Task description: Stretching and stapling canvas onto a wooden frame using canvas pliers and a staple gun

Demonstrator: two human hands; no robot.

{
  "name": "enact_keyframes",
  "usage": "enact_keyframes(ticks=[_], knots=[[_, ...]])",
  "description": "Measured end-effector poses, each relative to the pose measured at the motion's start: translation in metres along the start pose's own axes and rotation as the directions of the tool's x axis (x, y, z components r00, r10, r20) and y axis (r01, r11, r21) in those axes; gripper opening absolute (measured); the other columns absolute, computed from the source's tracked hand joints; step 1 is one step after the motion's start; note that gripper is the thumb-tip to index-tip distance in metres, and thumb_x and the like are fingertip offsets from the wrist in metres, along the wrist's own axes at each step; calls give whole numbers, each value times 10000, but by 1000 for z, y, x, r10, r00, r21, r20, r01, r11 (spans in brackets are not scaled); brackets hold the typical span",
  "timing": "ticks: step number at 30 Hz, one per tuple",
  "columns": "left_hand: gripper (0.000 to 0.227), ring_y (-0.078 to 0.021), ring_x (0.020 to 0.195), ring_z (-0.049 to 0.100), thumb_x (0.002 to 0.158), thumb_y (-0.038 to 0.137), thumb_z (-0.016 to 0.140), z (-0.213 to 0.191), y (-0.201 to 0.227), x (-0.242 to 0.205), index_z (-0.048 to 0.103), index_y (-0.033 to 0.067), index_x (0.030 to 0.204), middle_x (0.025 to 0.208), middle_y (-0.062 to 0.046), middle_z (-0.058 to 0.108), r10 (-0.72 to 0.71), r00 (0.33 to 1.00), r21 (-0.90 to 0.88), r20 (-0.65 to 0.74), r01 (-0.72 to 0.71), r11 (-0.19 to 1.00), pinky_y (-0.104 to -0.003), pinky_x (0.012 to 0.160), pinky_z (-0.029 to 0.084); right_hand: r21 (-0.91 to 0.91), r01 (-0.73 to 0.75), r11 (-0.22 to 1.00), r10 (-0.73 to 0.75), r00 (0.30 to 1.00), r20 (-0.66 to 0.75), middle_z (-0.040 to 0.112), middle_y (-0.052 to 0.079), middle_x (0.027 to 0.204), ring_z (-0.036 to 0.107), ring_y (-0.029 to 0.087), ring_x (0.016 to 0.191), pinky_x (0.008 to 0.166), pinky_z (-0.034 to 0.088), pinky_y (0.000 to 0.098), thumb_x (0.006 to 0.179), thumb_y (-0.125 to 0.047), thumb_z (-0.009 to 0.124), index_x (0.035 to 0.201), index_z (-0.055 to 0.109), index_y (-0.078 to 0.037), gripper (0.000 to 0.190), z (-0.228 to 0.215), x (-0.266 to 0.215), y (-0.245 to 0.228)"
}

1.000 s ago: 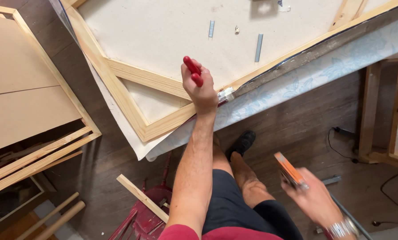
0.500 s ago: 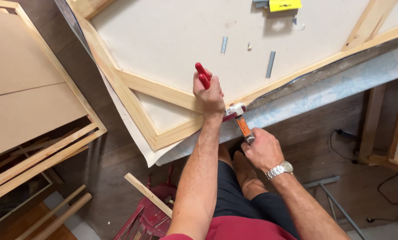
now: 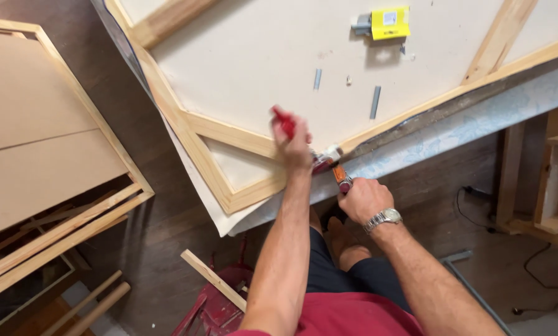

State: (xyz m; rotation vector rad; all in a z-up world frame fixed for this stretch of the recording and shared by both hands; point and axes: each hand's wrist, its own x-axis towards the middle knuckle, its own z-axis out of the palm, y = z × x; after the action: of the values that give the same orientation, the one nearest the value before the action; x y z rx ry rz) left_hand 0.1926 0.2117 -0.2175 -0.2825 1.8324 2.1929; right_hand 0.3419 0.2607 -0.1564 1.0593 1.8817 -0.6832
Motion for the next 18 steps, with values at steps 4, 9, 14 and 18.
enact_keyframes(ticks=[4, 9, 14, 18], knots=[[261, -121, 550, 582, 924, 109, 588, -47, 77, 23, 479, 146, 1158, 809, -38, 571, -57, 988, -168, -141, 33, 985, -216, 468, 521, -97, 21, 995, -18, 999, 32, 793, 192, 1032, 743, 401, 1072, 907, 596, 501, 821, -489, 566, 1010, 808, -72, 519, -18, 7, -6], [322, -173, 566, 571, 891, 79, 571, -129, 135, 58, 509, 75, 1207, 859, -121, 545, 74, 997, -133, -8, -74, 988, -255, 427, 469, -36, -59, 998, 62, 994, 87, 785, 210, 1108, 726, 396, 1128, 975, 574, 485, 850, -465, 533, 1061, 806, -17, 565, -35, -13, -25], [335, -183, 550, 544, 872, 93, 570, -151, 171, 60, 487, 60, 1194, 777, -107, 501, -13, 997, -80, 78, 19, 997, -264, 424, 457, 108, -166, 980, 155, 982, 107, 785, 208, 1117, 725, 395, 1128, 977, 575, 484, 832, -480, 547, 1084, 802, -30, 576, -31, -22, -42], [357, -180, 567, 552, 851, 100, 565, -148, 158, 64, 479, 71, 1196, 784, -104, 501, -125, 988, -56, 89, 130, 990, -271, 433, 476, -42, -98, 994, 103, 982, 155, 796, 170, 1113, 734, 365, 1127, 977, 588, 443, 841, -464, 570, 1085, 812, -65, 527, -58, -13, -41]])
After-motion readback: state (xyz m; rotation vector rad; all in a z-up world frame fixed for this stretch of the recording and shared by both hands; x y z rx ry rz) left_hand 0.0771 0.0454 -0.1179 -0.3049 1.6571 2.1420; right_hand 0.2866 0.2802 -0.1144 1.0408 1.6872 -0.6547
